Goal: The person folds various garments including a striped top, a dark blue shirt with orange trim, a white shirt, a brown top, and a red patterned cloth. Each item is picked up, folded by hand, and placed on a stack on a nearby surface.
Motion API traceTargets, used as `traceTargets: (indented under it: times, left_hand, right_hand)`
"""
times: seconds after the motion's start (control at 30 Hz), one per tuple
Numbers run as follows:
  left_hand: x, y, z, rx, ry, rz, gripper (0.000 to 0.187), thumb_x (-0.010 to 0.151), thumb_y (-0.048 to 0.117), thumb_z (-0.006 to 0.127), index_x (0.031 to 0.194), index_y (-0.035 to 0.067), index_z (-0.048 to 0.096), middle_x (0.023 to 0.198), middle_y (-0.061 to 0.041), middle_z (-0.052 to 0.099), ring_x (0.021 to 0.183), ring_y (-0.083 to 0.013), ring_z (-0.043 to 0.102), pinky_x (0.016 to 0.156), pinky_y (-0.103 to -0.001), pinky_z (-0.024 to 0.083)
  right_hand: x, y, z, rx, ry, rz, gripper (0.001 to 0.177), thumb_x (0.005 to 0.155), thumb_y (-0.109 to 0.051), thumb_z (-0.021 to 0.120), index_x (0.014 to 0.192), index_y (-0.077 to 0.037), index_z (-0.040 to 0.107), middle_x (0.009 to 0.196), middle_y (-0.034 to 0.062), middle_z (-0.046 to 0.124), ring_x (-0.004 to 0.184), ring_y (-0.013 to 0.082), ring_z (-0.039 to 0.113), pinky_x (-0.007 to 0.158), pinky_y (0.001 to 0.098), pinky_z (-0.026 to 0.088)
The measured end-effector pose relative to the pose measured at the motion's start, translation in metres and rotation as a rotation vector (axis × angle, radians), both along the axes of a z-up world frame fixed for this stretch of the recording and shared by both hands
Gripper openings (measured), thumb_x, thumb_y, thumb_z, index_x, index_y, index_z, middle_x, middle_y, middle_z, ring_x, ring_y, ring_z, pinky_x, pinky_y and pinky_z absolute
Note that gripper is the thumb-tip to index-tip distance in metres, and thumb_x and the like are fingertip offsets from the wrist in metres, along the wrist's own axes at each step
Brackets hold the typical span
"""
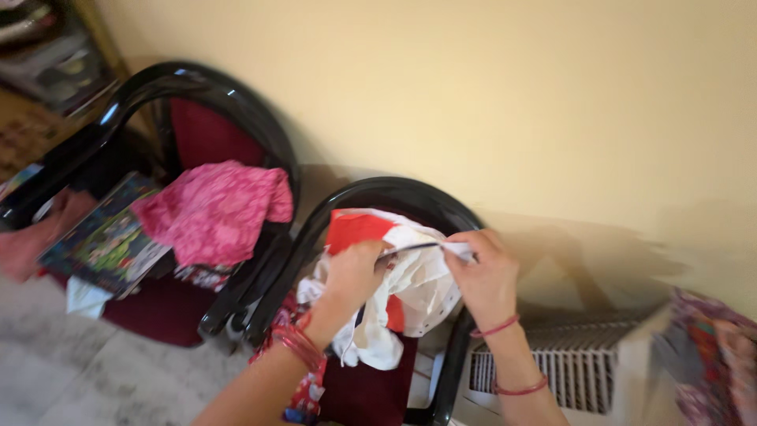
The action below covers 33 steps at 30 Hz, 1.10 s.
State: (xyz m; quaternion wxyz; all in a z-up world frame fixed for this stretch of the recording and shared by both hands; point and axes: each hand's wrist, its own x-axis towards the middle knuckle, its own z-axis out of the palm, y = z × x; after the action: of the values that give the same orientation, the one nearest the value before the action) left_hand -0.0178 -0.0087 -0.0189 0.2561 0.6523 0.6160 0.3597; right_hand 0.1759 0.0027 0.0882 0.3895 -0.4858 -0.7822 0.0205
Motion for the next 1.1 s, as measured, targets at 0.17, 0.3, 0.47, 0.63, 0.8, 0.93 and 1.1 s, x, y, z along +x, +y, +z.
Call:
traceTargets:
  times: [0.17, 0.3, 0.47, 0.63, 0.8, 0.93, 1.1]
  left_hand:
    - [0.010, 0.031, 0.105, 0.280, -0.018, -0.291, 0.030, 0.091, 0.021, 0.064, 0.120, 0.014, 0.067, 0.106, -0.015, 0.070, 0.096, -0.0379, 0.069, 0.080, -0.048, 0.056]
    - [0.008, 0.046, 0.179, 0.280, -0.055, -0.593, 0.028, 0.094, 0.022, 0.063, 0.120, 0.012, 0.064, 0.100, -0.016, 0.072, 0.090, -0.0349, 0.070, 0.080, -0.043, 0.055]
    - [-0.006, 0.054, 0.250, 0.301, -0.114, -1.007, 0.018, 0.093, 0.010, 0.052, 0.103, 0.008, 0.067, 0.095, -0.007, 0.072, 0.091, -0.0186, 0.067, 0.085, -0.034, 0.053]
    - [-0.014, 0.049, 0.281, 0.163, -0.095, -1.195, 0.017, 0.093, 0.008, 0.049, 0.094, 0.006, 0.066, 0.087, -0.001, 0.065, 0.089, -0.0123, 0.059, 0.086, -0.030, 0.049]
    - [-0.009, 0.043, 0.283, 0.080, 0.010, -1.224, 0.019, 0.094, 0.013, 0.052, 0.097, 0.007, 0.070, 0.085, -0.002, 0.068, 0.084, -0.0133, 0.060, 0.079, -0.032, 0.051]
    - [-0.012, 0.047, 0.267, 0.126, 0.135, -1.037, 0.037, 0.090, 0.019, 0.067, 0.127, 0.017, 0.064, 0.091, -0.007, 0.074, 0.084, -0.0186, 0.065, 0.080, -0.035, 0.053]
    - [-0.031, 0.062, 0.207, 0.152, 0.419, -0.694, 0.048, 0.070, 0.026, 0.085, 0.116, 0.018, 0.072, 0.099, -0.012, 0.078, 0.091, -0.0291, 0.074, 0.081, -0.039, 0.057]
  right_hand:
    - [0.019, -0.024, 0.051, -0.189, 0.445, -0.158, 0.012, 0.087, -0.008, 0.077, 0.094, -0.002, 0.069, 0.083, 0.0050, 0.072, 0.072, 0.0168, 0.067, 0.063, 0.0335, 0.056]
    - [0.022, -0.035, 0.065, -0.404, 0.686, 0.302, 0.020, 0.097, -0.014, 0.059, 0.108, 0.000, 0.067, 0.103, 0.0095, 0.071, 0.099, 0.0174, 0.069, 0.088, 0.0351, 0.060]
    - [0.030, -0.045, 0.089, -0.080, 0.460, 0.314, 0.058, 0.085, -0.001, 0.066, 0.140, 0.000, 0.047, 0.142, 0.0139, 0.051, 0.133, 0.0223, 0.050, 0.107, 0.0375, 0.047]
    - [0.029, -0.054, 0.089, 0.207, -0.096, 0.114, 0.077, 0.068, -0.006, 0.087, 0.136, 0.002, 0.052, 0.136, 0.0177, 0.058, 0.139, 0.0334, 0.040, 0.108, 0.0451, 0.038]
    - [0.031, -0.031, 0.079, -0.362, 0.326, 0.185, 0.030, 0.083, -0.006, 0.081, 0.109, -0.001, 0.069, 0.101, 0.0060, 0.074, 0.100, 0.0147, 0.071, 0.091, 0.0308, 0.058]
    - [0.035, -0.015, 0.083, -0.458, 0.364, 0.075, 0.011, 0.097, -0.003, 0.071, 0.106, 0.004, 0.071, 0.091, 0.0057, 0.067, 0.083, 0.0131, 0.057, 0.075, 0.0313, 0.049]
    - [0.047, -0.024, 0.105, -0.343, 0.230, 0.224, 0.022, 0.090, -0.005, 0.069, 0.113, -0.003, 0.071, 0.105, 0.0012, 0.074, 0.104, 0.0123, 0.070, 0.094, 0.0272, 0.057]
